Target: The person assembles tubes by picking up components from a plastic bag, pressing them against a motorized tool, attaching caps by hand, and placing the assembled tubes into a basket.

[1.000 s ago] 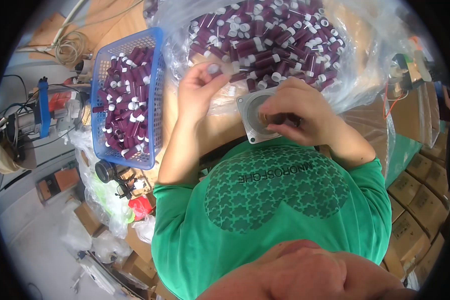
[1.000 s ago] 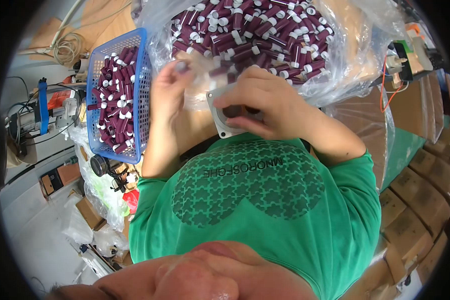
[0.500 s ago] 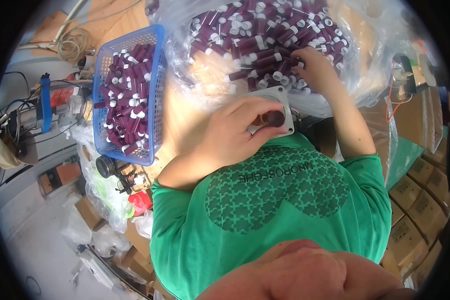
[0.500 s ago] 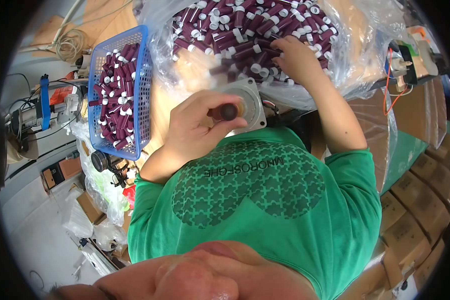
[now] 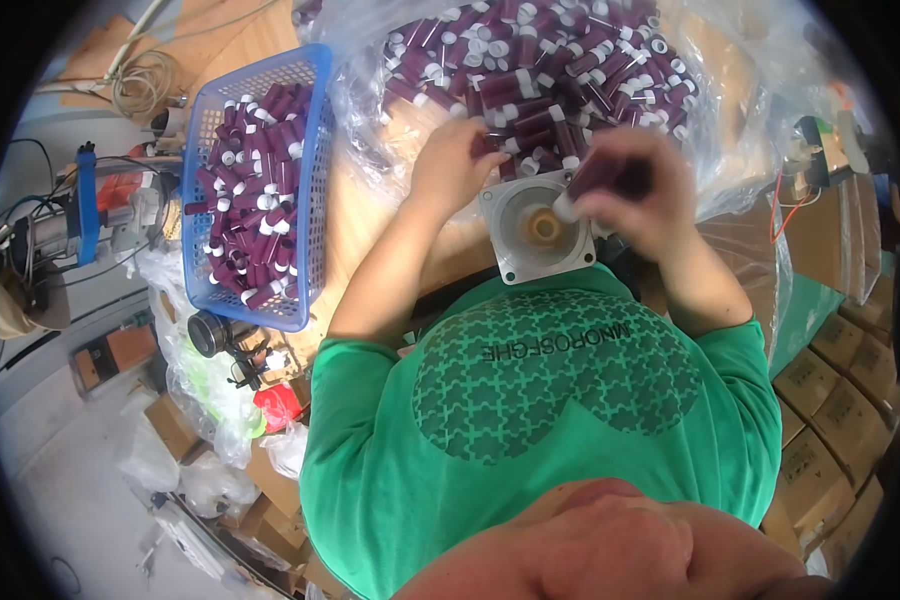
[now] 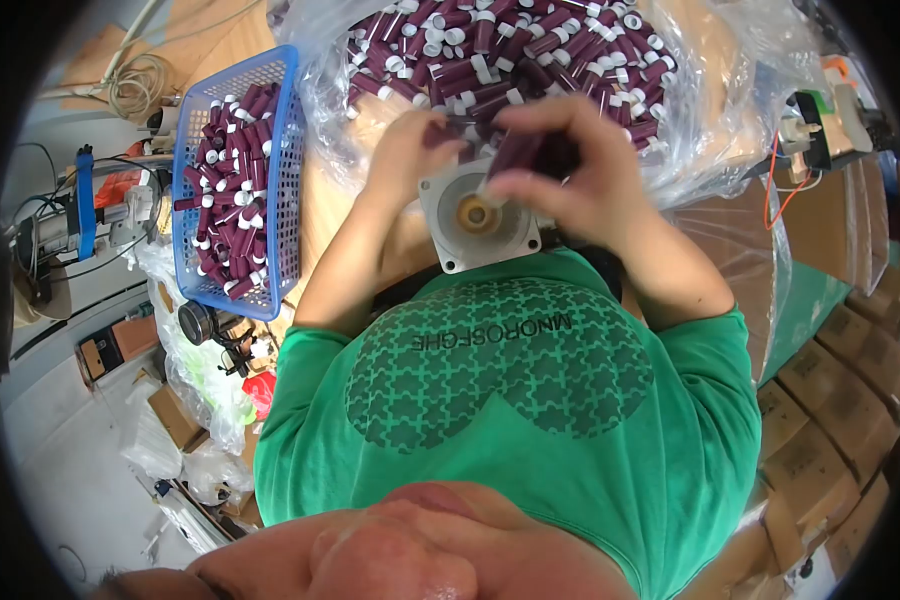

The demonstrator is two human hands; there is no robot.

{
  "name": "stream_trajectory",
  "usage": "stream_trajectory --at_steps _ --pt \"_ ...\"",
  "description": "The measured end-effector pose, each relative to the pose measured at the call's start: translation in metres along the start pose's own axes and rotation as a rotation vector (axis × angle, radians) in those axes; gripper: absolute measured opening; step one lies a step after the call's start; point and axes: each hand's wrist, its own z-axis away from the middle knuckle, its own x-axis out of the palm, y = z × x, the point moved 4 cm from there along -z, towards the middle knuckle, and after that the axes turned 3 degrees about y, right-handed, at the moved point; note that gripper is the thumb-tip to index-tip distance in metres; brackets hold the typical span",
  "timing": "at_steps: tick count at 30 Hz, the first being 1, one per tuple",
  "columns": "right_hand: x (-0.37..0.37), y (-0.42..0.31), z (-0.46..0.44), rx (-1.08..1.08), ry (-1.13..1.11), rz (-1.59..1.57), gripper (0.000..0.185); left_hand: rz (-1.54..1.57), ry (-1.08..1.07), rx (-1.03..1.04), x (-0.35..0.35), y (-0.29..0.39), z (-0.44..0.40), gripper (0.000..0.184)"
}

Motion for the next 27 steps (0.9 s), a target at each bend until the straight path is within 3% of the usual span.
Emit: stream_trajectory --at_steps 2,5,7,10,13,16,17,19,21,22,27 --pt "0.018 -0.028 0.004 -0.514 -0.165 0.362 0.040 -0.027 -0.079 -0.011 0.011 -0.015 0.000 0.025" --pt "0.028 -0.026 0.009 -0.650 -0.164 0.296 0.039 0.051 -0.100 -0.074 0.000 -0.012 0.003 0.022" --pt "0.030 -0.025 0.008 -0.638 -0.220 0.309 0.042 0.126 -0.049 -0.106 -0.016 -0.008 0.009 0.019" --pt "0.033 -0.029 0.003 -0.584 -0.298 0.292 0.045 0.574 0.055 -0.485 -0.044 0.002 0.021 0.017" --pt "0.032 -0.026 -0.001 -0.462 -0.366 0.232 0.048 1.009 0.194 -0.407 -0.083 0.051 0.025 0.027" --pt "0.024 -0.021 -0.003 -0.327 -0.326 0.113 0.047 1.075 0.116 -0.145 -0.095 0.088 0.033 0.034" --pt "0.019 -0.016 -0.002 -0.293 -0.277 0.032 0.046 0.826 0.087 0.039 -0.101 0.098 0.029 0.035" --pt "0.002 -0.003 0.006 -0.190 -0.124 -0.195 0.045 0.535 -0.044 0.079 -0.093 0.114 0.027 0.036" --pt "-0.025 0.007 0.012 -0.021 0.052 -0.279 0.048 0.492 -0.093 0.000 -0.083 0.123 0.026 0.036" --pt "-0.039 0.011 0.014 0.019 0.127 -0.294 0.050 0.458 -0.072 0.059 -0.082 0.126 0.024 0.035" --pt "-0.064 0.022 0.025 0.008 0.228 -0.215 0.048 0.367 -0.015 0.078 -0.082 0.134 0.021 0.031"
